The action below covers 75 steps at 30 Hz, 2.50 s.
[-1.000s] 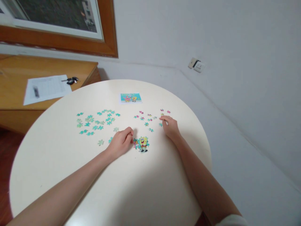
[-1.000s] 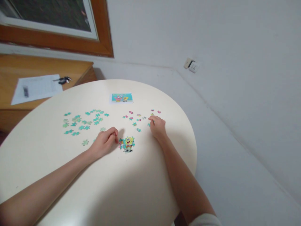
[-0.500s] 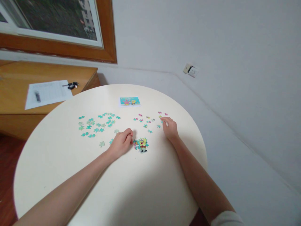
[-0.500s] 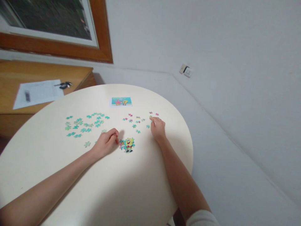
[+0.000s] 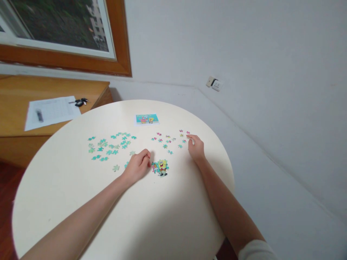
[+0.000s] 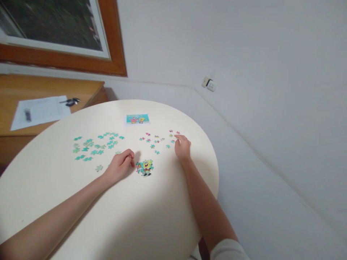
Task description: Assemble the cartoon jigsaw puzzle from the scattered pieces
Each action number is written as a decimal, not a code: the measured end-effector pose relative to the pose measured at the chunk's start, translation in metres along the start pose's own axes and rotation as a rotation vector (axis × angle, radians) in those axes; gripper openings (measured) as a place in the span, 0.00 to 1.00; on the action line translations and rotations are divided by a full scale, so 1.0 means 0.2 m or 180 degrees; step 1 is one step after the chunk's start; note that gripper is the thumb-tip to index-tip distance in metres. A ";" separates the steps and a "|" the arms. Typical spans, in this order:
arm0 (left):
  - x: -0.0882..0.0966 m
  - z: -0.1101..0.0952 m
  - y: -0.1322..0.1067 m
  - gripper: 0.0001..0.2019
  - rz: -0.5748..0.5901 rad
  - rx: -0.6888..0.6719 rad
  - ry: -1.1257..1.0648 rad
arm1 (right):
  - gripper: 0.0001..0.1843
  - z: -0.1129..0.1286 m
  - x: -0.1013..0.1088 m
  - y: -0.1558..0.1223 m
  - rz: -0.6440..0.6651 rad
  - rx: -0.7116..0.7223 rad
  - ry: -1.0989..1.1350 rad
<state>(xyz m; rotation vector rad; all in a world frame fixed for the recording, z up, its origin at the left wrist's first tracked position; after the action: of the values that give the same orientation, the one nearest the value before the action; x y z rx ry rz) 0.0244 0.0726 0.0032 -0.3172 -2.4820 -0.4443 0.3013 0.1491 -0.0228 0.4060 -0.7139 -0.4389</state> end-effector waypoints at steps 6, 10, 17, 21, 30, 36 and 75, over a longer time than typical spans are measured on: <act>-0.01 0.02 0.00 0.08 0.0005 0.0027 0.0009 | 0.17 -0.12 0.05 0.04 -0.0314 -0.0456 0.0245; -0.01 0.03 0.00 0.07 0.0027 0.0022 0.0012 | 0.18 -0.17 0.07 0.05 -0.0420 -0.0598 0.0341; 0.00 0.01 -0.01 0.08 0.0062 0.0026 0.0054 | 0.18 -0.15 0.06 0.04 -0.0339 -0.0646 0.0335; 0.00 0.00 -0.01 0.08 0.0066 0.0000 0.0031 | 0.19 -0.15 0.05 0.04 -0.0239 -0.0707 0.0289; 0.00 0.02 -0.01 0.07 0.0084 0.0042 0.0031 | 0.18 -0.16 0.04 0.04 -0.0227 -0.0646 0.0305; 0.00 0.01 -0.01 0.08 0.0075 0.0045 0.0042 | 0.18 -0.16 0.04 0.04 -0.0232 -0.0609 0.0302; 0.01 0.00 -0.01 0.07 -0.0033 0.0024 0.0009 | 0.19 -0.13 0.04 0.04 -0.0159 -0.0562 0.0322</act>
<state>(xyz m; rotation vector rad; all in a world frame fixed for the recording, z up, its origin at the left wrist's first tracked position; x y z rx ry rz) 0.0230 0.0719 0.0036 -0.3005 -2.4830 -0.4393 0.3276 0.1567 -0.0325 0.2780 -0.5627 -0.5207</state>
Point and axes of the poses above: each hand's wrist, its own y-axis towards the middle knuckle, its own x-axis out of the back of the hand, z = x × y, the point moved 5 cm from there along y, towards the middle knuckle, and after that the axes turned 8 degrees about -x, right-handed, at the moved point
